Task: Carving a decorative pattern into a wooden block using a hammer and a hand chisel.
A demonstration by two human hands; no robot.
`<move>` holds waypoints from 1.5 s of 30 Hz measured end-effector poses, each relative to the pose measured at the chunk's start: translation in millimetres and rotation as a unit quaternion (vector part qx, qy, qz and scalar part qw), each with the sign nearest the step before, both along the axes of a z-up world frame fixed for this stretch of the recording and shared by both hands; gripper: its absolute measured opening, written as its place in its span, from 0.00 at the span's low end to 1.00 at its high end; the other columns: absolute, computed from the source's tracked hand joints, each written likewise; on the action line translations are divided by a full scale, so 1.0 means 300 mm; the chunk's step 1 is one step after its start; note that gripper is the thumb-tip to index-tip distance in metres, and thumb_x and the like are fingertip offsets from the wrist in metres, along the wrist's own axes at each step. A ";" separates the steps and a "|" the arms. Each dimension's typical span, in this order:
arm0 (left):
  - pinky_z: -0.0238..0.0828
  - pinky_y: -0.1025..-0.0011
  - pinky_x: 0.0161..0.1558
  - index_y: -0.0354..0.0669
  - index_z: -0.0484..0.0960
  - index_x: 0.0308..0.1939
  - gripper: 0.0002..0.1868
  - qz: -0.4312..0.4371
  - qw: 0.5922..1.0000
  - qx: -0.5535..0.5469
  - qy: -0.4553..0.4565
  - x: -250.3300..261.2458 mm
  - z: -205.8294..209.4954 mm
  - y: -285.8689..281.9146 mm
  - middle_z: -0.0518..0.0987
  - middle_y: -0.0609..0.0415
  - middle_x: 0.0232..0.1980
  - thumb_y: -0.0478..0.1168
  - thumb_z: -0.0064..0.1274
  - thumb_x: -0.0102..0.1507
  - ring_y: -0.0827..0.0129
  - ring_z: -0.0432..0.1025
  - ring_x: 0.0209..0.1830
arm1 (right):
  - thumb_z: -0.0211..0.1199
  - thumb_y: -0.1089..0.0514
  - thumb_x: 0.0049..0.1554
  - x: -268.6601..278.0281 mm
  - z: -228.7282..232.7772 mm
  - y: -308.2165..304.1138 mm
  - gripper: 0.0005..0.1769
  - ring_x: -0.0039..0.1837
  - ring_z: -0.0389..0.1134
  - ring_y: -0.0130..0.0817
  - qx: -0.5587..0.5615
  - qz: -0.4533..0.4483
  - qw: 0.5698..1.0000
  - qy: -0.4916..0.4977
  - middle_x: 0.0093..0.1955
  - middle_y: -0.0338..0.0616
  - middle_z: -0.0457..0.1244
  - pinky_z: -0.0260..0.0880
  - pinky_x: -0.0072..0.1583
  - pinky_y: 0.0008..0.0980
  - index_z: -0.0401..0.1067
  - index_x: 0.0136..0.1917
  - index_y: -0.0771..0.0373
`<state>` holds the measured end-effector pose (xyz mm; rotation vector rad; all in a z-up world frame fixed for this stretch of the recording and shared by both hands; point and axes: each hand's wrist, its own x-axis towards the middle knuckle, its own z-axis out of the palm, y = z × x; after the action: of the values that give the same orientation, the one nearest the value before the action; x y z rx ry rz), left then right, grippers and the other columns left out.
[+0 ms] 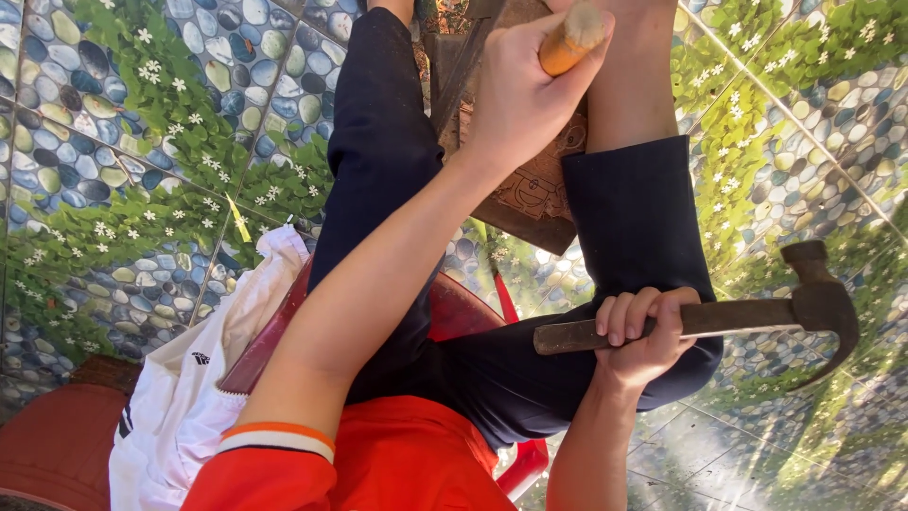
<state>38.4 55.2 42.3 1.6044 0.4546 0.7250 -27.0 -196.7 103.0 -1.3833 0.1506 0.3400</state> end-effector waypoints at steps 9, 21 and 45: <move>0.49 0.71 0.20 0.57 0.71 0.18 0.15 0.001 0.998 0.051 0.028 -0.073 0.031 -0.172 0.65 0.67 0.15 0.44 0.53 0.59 0.78 0.60 0.14 | 0.49 0.58 0.67 -0.111 0.178 0.171 0.11 0.21 0.48 0.23 0.070 0.200 0.977 -0.032 0.24 0.32 0.47 0.52 0.26 0.24 0.57 0.40 0.54; 0.56 0.71 0.19 0.59 0.70 0.20 0.10 0.018 0.998 0.059 -0.005 -0.056 -0.057 -0.192 0.68 0.69 0.15 0.39 0.52 0.53 0.76 0.68 0.15 | 0.48 0.48 0.69 -0.103 0.296 0.198 0.11 0.22 0.46 0.23 0.012 0.255 0.951 -0.177 0.24 0.30 0.44 0.54 0.27 0.26 0.53 0.44 0.46; 0.63 0.67 0.25 0.55 0.71 0.21 0.11 -0.026 0.996 0.082 -0.014 -0.066 -0.125 -0.226 0.71 0.66 0.17 0.35 0.56 0.50 0.75 0.69 0.16 | 0.44 0.63 0.65 -0.130 0.246 0.240 0.11 0.21 0.46 0.21 -0.047 0.236 0.966 -0.091 0.24 0.30 0.46 0.50 0.25 0.23 0.60 0.43 0.48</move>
<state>18.6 -12.5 4.9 1.7509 0.3378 0.7594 -65.9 -124.8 176.7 -1.5297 -0.3256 0.6043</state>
